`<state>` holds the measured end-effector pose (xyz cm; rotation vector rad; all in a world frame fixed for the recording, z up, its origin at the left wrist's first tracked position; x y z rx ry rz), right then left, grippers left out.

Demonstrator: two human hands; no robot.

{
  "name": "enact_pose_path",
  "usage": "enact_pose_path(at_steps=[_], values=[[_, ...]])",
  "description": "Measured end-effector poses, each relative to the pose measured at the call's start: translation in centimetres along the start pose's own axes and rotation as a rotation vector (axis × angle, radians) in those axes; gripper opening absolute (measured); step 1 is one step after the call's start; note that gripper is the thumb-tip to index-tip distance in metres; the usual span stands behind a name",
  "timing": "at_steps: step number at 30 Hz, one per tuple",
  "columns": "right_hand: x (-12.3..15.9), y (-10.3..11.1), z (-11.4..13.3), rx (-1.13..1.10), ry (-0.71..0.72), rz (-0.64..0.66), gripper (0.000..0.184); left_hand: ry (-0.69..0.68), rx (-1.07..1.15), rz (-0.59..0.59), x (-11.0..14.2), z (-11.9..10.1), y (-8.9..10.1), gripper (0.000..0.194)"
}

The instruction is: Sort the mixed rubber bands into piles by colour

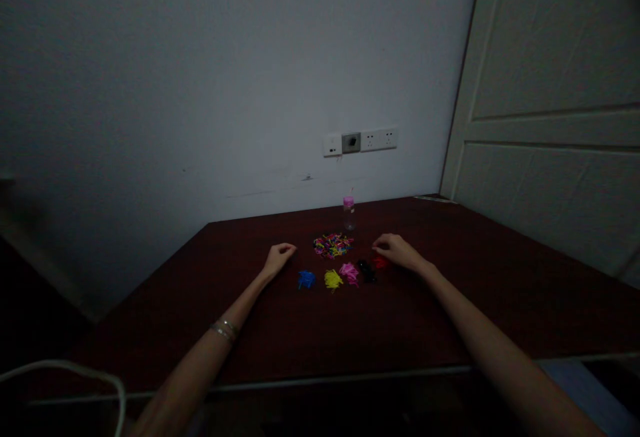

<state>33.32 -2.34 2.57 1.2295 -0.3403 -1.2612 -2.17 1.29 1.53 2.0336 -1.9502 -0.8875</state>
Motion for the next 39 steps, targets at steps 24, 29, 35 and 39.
enact_pose_path(at_steps=[24, 29, 35, 39], values=[[-5.7, -4.6, 0.5, -0.053, 0.055, 0.159, 0.019, -0.007, -0.078, 0.008, -0.6, 1.2, -0.7, 0.042], [-5.5, -4.7, 0.8, -0.035, 0.1, 0.12, 0.016, -0.007, -0.055, 0.025, -0.6, 1.3, -0.8, 0.044], [-5.7, -5.2, 0.7, -0.028, 0.109, 0.075, 0.013, -0.016, -0.046, 0.038, -0.5, 1.3, -0.9, 0.045], [-5.7, -5.3, 0.8, -0.035, 0.114, 0.065, 0.012, -0.026, -0.056, 0.036, -0.4, 1.1, -0.8, 0.045]])
Point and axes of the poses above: each hand's wrist, its own x-axis away from the middle knuckle, its own y-axis out of the back of the hand, z = x × y, the point moved 4 cm from there along -x, towards the middle knuckle, and after that the axes turned 2 degrees about y, right-handed, at the moved point
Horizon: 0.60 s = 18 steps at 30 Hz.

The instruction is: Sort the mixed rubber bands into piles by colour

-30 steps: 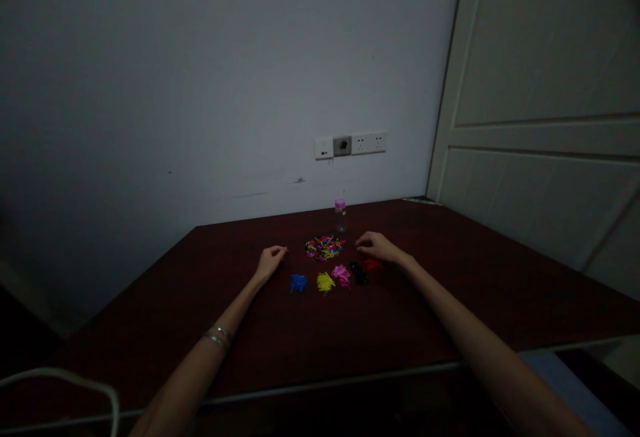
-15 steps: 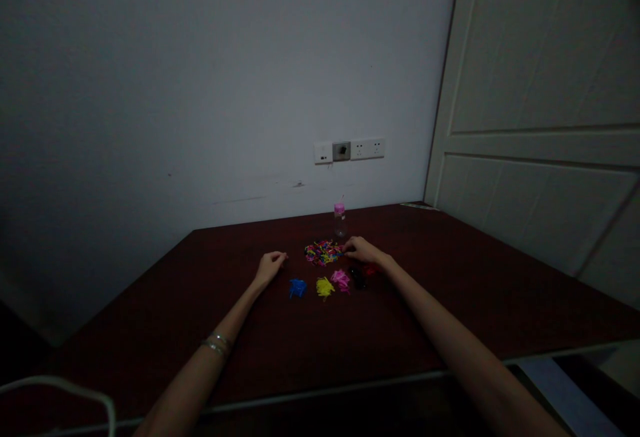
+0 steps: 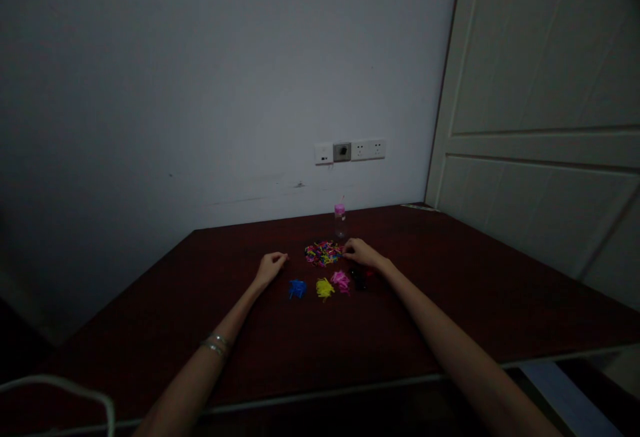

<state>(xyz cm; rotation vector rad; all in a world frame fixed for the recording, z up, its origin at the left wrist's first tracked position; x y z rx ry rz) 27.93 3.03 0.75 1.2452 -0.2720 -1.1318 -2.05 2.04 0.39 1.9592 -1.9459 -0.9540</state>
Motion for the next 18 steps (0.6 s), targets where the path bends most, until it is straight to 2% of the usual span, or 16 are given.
enact_pose_path(at_steps=[11, 18], values=[[0.3, 0.5, 0.1, -0.016, 0.019, -0.031, 0.012, 0.026, -0.005, -0.002, 0.0, 0.0, 0.0, 0.042], [1.3, 3.3, 1.0, -0.15, 0.024, -0.21, 0.013, 0.028, 0.028, -0.023, 0.0, -0.1, 0.0, 0.04]])
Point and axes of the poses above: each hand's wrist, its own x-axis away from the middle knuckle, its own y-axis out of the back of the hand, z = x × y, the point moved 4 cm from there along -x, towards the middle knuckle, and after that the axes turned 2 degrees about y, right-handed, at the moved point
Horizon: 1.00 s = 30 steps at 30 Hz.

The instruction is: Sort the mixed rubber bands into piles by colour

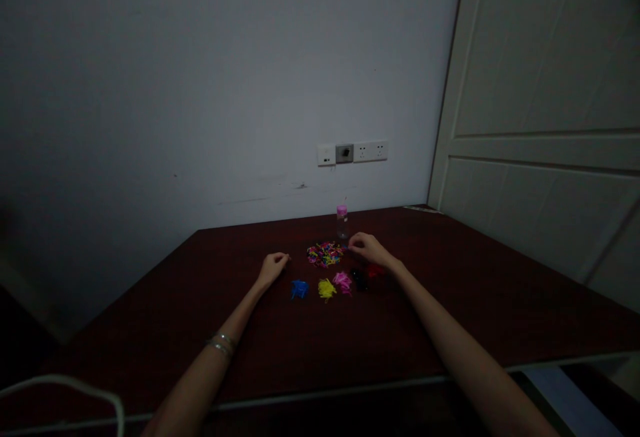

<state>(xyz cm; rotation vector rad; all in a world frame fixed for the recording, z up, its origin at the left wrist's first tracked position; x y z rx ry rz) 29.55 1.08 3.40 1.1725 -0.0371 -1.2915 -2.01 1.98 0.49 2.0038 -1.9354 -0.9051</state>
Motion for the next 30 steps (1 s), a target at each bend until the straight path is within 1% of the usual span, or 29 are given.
enact_pose_path(at_steps=[3, 5, 8, 10, 13, 15, 18, 21, 24, 30], values=[[0.3, 1.6, 1.2, -0.103, -0.016, -0.132, 0.015, 0.014, 0.043, -0.023, -0.2, 0.2, 0.1, 0.041], [0.5, 2.5, 2.1, -0.157, -0.029, -0.208, 0.016, 0.044, 0.083, -0.071, -0.3, 0.2, 0.2, 0.041], [0.8, 3.3, 3.6, -0.222, -0.026, -0.281, 0.017, 0.098, 0.159, -0.136, -0.6, -0.3, 0.1, 0.04], [0.9, 3.4, 4.4, -0.273, -0.028, -0.32, 0.017, 0.099, 0.206, -0.14, -0.7, -1.5, -0.4, 0.038], [1.0, 3.1, 5.3, -0.329, -0.032, -0.35, 0.017, 0.022, 0.261, -0.103, -0.9, -4.3, -1.5, 0.035], [1.0, 2.5, 5.8, -0.342, -0.026, -0.335, 0.017, -0.029, 0.305, -0.039, -0.9, -6.4, -2.5, 0.033], [1.0, 1.5, 6.4, -0.36, -0.027, -0.272, 0.017, -0.101, 0.339, 0.056, -0.4, -9.2, -3.8, 0.033], [1.1, 0.5, 6.9, -0.369, -0.029, -0.191, 0.017, -0.13, 0.344, 0.166, 0.7, -11.2, -4.9, 0.034], [1.3, -0.1, 7.3, -0.358, -0.01, -0.134, 0.016, -0.142, 0.335, 0.203, 1.7, -12.0, -5.3, 0.034], [1.4, -0.3, 7.9, -0.334, 0.022, -0.102, 0.015, -0.147, 0.314, 0.242, 2.1, -12.1, -5.5, 0.033]])
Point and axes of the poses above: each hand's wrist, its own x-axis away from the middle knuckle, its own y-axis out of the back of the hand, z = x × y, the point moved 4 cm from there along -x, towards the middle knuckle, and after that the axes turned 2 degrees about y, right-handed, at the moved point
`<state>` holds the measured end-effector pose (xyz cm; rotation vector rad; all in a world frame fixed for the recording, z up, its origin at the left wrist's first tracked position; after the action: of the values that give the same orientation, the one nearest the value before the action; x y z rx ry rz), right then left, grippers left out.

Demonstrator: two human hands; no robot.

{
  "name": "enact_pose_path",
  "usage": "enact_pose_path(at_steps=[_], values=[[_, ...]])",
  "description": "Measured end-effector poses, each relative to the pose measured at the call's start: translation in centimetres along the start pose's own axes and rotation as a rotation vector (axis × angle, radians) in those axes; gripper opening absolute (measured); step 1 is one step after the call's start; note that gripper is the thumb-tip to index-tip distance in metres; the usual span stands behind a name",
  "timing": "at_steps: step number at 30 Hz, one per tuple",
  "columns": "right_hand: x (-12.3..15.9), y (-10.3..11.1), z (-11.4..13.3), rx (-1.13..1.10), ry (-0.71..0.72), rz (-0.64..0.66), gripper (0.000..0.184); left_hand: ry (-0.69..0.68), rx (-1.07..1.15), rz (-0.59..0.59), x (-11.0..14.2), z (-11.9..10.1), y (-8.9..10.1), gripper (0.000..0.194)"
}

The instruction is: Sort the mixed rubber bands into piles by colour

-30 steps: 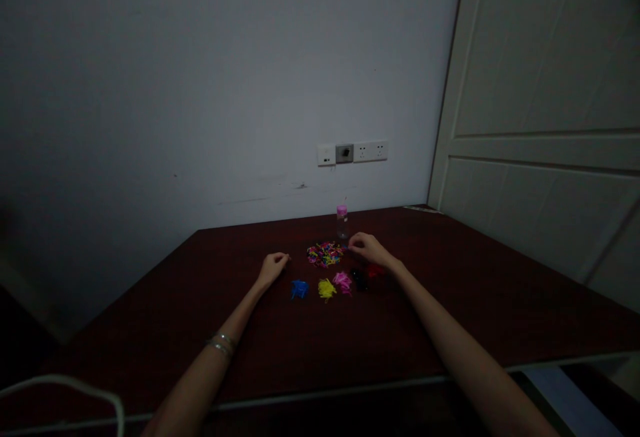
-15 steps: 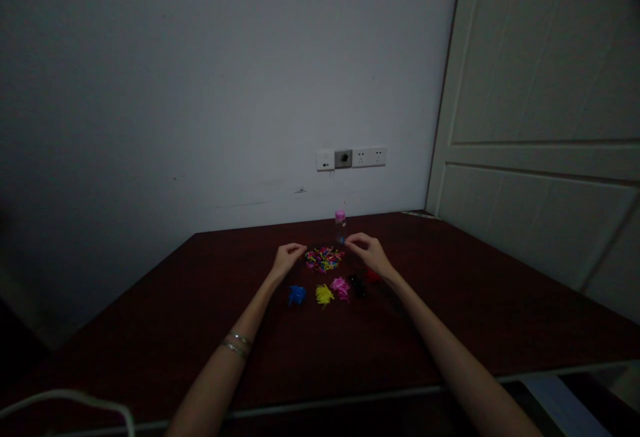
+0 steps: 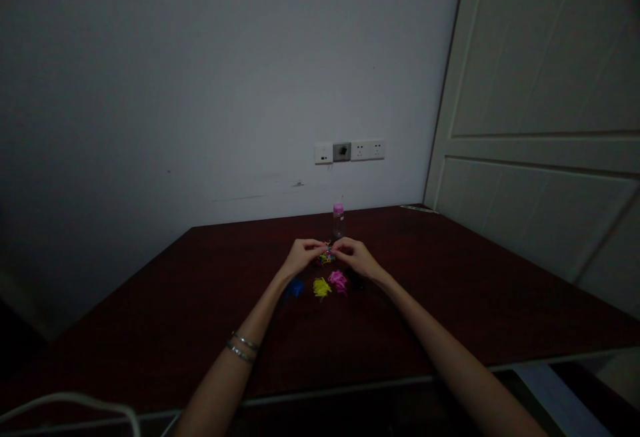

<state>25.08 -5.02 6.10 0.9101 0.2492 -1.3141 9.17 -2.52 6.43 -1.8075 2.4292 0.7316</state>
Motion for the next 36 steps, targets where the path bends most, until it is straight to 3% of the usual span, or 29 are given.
enact_pose_path(at_steps=[9, 20, 24, 30, 36], values=[[0.2, -0.3, 0.6, 0.006, 0.025, 0.048, 0.016, -0.044, -0.045, 0.045, 0.2, -0.4, 0.4, 0.03], [0.2, -0.8, -0.2, 0.001, 0.033, 0.07, 0.016, 0.051, 0.011, 0.125, 0.4, -0.4, 0.8, 0.025], [0.2, -0.5, -0.4, 0.023, -0.017, 0.059, 0.02, 0.094, -0.023, 0.166, 0.4, -0.2, 2.3, 0.026], [0.3, 0.3, -1.3, 0.041, -0.078, 0.013, 0.022, 0.227, -0.172, 0.258, 1.0, 2.5, 5.6, 0.029], [0.4, 0.5, -1.8, 0.095, -0.077, 0.023, 0.024, 0.381, -0.208, 0.348, 1.8, 5.6, 6.6, 0.027]])
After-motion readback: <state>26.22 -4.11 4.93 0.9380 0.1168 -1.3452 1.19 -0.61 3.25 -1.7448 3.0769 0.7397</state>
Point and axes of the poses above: each hand's wrist, its own x-axis away from the middle knuckle, its own y-axis out of the back of the hand, z = x × y, the point moved 4 cm from there along -x, towards the middle knuckle, and after that the axes turned 2 degrees about y, right-handed, at the moved point
